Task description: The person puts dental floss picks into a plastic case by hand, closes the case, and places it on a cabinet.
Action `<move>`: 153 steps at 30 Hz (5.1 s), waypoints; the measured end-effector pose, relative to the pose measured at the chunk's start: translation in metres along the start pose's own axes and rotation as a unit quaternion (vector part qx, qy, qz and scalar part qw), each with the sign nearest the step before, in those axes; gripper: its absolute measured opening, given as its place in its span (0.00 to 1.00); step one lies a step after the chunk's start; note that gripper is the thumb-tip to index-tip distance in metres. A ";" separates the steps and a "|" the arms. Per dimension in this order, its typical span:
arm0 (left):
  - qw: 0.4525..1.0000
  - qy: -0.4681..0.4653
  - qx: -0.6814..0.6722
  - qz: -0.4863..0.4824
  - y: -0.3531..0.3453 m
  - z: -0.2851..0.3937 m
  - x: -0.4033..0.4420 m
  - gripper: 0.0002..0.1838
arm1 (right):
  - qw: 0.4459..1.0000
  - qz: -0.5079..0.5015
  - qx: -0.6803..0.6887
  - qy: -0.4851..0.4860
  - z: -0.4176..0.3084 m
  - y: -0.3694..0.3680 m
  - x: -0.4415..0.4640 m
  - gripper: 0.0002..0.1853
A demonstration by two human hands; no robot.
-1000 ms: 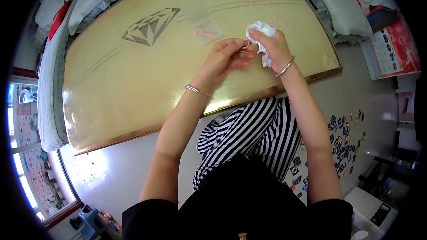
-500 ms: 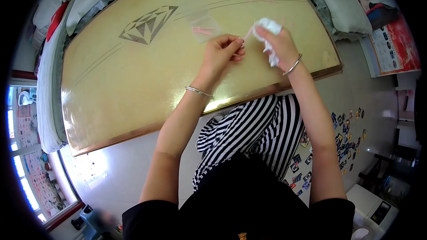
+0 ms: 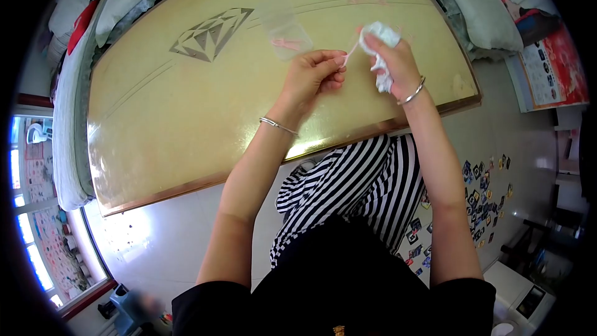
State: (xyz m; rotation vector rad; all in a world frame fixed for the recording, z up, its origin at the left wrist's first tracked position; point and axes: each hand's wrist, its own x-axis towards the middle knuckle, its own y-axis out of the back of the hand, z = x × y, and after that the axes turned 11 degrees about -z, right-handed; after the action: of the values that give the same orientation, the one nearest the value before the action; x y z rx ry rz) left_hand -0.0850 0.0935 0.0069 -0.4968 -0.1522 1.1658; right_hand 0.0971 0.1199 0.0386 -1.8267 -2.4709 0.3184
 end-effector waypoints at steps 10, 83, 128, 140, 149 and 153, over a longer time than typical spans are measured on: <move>1.000 0.001 0.005 -0.028 -0.009 0.002 0.000 0.12 | 0.999 -0.014 -0.037 -0.016 0.007 -0.010 -0.002 0.11; 0.645 -0.179 0.741 0.052 0.102 0.044 0.024 0.06 | 0.838 0.018 -0.545 -0.015 0.049 -0.080 0.060 0.15; 0.655 -0.005 0.755 -0.029 -0.068 -0.010 0.169 0.10 | 0.972 0.145 -0.039 0.180 0.050 0.085 0.009 0.17; 0.534 0.037 0.841 -0.085 -0.081 -0.004 0.155 0.15 | 0.975 0.122 0.056 0.176 0.045 0.084 0.005 0.14; 0.824 0.010 0.564 -0.059 -0.051 0.006 0.095 0.10 | 0.976 0.135 0.008 0.170 0.041 0.082 0.003 0.16; 0.950 0.039 0.308 -0.021 -0.033 0.001 0.048 0.09 | 0.977 0.099 -0.036 0.183 0.045 0.084 0.005 0.16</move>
State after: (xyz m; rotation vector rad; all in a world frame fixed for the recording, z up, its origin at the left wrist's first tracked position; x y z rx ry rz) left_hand -0.0382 0.1279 0.0162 0.0158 0.2660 1.0808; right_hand 0.1669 0.1419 -0.0222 -1.9536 -2.0856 -0.0968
